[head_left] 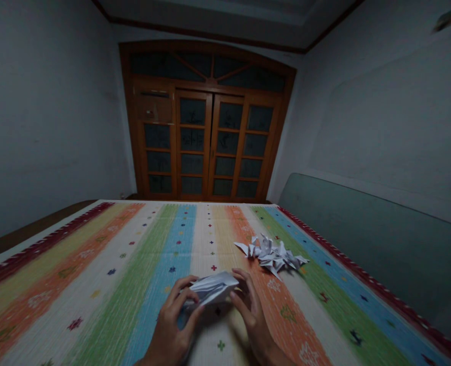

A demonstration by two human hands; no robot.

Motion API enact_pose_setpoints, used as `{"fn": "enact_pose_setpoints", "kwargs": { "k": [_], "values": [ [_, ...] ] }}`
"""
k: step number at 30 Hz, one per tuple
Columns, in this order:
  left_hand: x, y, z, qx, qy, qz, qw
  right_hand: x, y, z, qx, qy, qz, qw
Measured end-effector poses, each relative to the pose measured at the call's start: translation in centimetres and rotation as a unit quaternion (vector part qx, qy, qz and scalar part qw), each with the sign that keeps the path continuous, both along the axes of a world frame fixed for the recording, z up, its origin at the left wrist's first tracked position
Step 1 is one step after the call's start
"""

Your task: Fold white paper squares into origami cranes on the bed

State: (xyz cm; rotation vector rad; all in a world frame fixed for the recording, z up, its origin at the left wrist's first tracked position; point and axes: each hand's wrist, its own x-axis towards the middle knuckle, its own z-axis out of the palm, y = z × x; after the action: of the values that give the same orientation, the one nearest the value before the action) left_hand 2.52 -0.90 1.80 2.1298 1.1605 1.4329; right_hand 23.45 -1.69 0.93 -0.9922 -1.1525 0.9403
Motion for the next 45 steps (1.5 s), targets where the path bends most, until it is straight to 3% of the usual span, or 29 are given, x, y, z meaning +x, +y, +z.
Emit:
{"fn": "enact_pose_setpoints", "kwargs": {
  "k": [6,13,15,19,22,27,33,39,45],
  "values": [
    [-0.4,-0.5,0.3,0.172,0.083,0.021,0.981,-0.5,0.2,-0.4,0.058,-0.096,-0.053,0.992],
    [-0.7,-0.4,0.2,0.256,0.155,0.006,0.954,-0.7,0.2,-0.9,0.086,-0.132,-0.101,0.982],
    [-0.8,-0.3,-0.1,0.266,0.197,0.012,0.944,-0.6,0.0,-0.5,0.109,-0.160,-0.086,0.977],
    [-0.8,0.0,-1.0,0.259,0.278,-0.009,0.925,-0.8,-0.4,-0.3,0.127,-0.220,0.007,0.967],
    [-0.5,0.4,-1.9,0.269,0.282,-0.060,0.919,-1.0,-0.6,-0.9,0.111,-0.257,0.049,0.959],
    [-0.2,0.5,-2.3,0.192,0.247,-0.161,0.936,-1.0,-0.6,-1.5,0.099,-0.278,0.075,0.953],
    [-0.8,0.5,-2.8,0.161,0.219,-0.203,0.941,-1.0,-0.5,-1.1,0.079,-0.295,0.048,0.951],
    [-0.8,0.3,-2.5,0.172,0.114,-0.160,0.965,-0.7,-0.3,-1.2,0.105,-0.271,0.035,0.956],
    [0.1,0.0,-0.8,0.027,0.057,-0.020,0.998,-1.1,-0.6,-1.1,0.093,-0.214,0.080,0.969]
  ]
}}
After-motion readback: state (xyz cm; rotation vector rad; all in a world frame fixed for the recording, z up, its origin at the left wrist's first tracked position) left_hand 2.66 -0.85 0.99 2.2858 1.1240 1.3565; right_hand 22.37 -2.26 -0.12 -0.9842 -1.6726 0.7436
